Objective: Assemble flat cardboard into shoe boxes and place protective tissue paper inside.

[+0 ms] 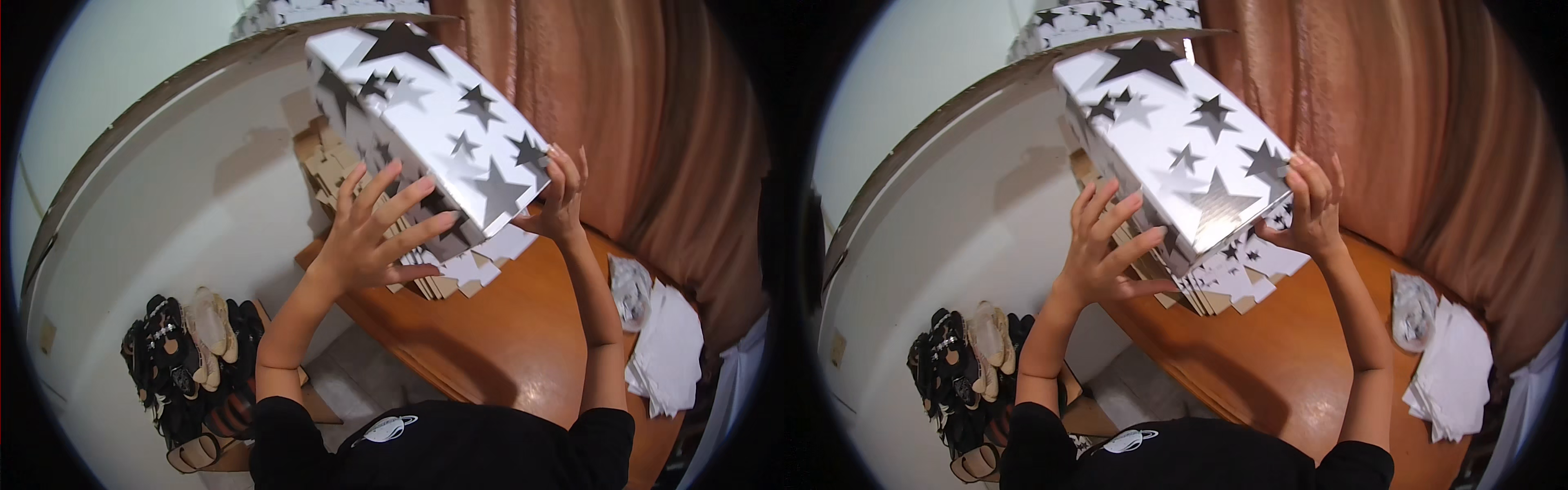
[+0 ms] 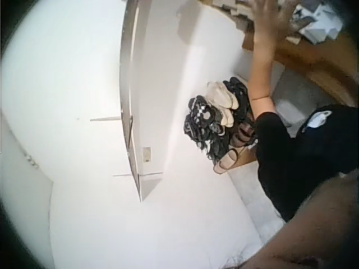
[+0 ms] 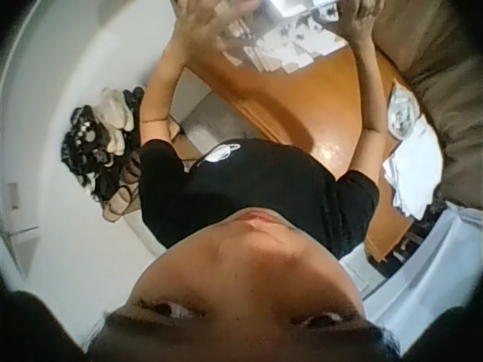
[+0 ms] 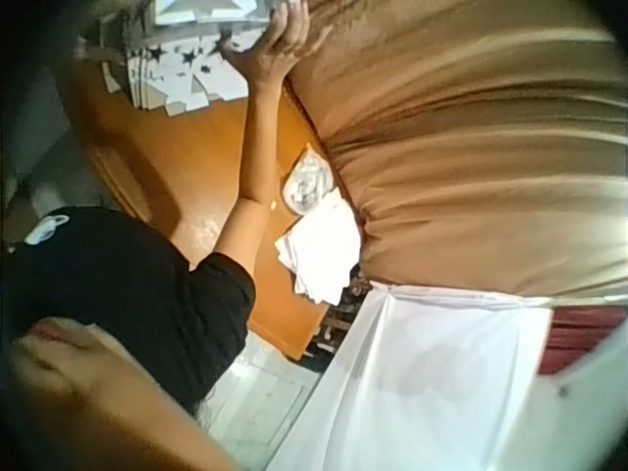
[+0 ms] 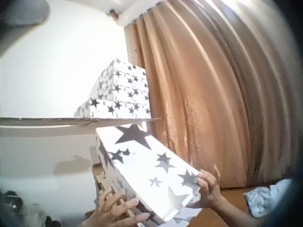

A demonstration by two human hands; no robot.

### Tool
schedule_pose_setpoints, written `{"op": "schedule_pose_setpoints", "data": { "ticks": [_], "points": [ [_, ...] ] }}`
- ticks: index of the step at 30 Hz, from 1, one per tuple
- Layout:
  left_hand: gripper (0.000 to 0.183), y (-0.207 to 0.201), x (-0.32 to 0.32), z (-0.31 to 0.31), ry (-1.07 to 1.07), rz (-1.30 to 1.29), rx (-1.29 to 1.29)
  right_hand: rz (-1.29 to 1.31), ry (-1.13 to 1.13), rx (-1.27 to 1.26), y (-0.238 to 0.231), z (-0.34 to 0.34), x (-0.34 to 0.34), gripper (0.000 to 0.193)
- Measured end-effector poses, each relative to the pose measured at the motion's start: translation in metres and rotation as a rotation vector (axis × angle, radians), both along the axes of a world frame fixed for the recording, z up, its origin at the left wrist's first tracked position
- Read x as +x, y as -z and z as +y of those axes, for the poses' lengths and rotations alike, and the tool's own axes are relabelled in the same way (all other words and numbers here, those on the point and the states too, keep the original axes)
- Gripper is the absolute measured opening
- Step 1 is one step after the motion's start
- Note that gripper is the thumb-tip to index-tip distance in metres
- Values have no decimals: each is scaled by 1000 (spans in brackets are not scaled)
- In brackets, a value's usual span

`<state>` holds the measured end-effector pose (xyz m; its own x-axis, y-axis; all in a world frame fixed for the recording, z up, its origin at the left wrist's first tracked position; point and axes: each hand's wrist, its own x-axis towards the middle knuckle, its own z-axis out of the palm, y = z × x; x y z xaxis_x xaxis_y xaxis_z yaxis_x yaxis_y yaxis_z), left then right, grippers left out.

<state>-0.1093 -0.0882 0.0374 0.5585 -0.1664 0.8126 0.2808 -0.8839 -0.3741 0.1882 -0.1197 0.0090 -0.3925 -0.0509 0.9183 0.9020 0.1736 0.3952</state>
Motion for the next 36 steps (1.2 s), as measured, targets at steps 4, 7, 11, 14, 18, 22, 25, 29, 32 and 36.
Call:
{"op": "schedule_pose_setpoints", "data": {
  "ticks": [4,7,11,14,18,22,25,29,32,36],
  "points": [
    [69,-41,2,32,-109,70,134,141,8,50,-46,41,-22,88],
    [79,-73,5,59,-192,-90,186,173,-20,125,-88,80,-40,95],
    [75,-122,-6,93,-199,-310,337,155,-97,177,-142,119,-61,100],
    [75,-157,-20,110,-260,-398,451,157,-136,203,-182,144,-80,104],
    [83,-200,-40,145,-299,-418,412,113,-158,262,-237,183,-97,102],
    [87,-235,-46,173,-483,-447,151,121,4,192,-272,217,-108,80],
    [72,-260,-60,217,-478,-551,-94,117,-15,17,-273,244,-126,71],
    [68,-269,-56,234,-676,-522,13,160,-119,-127,-270,259,-133,71],
    [70,-274,-47,246,-588,-529,4,205,-171,-149,-272,278,-131,71],
    [88,-285,-44,250,-675,-462,-211,218,-206,-176,-272,288,-148,74]
  ]
}}
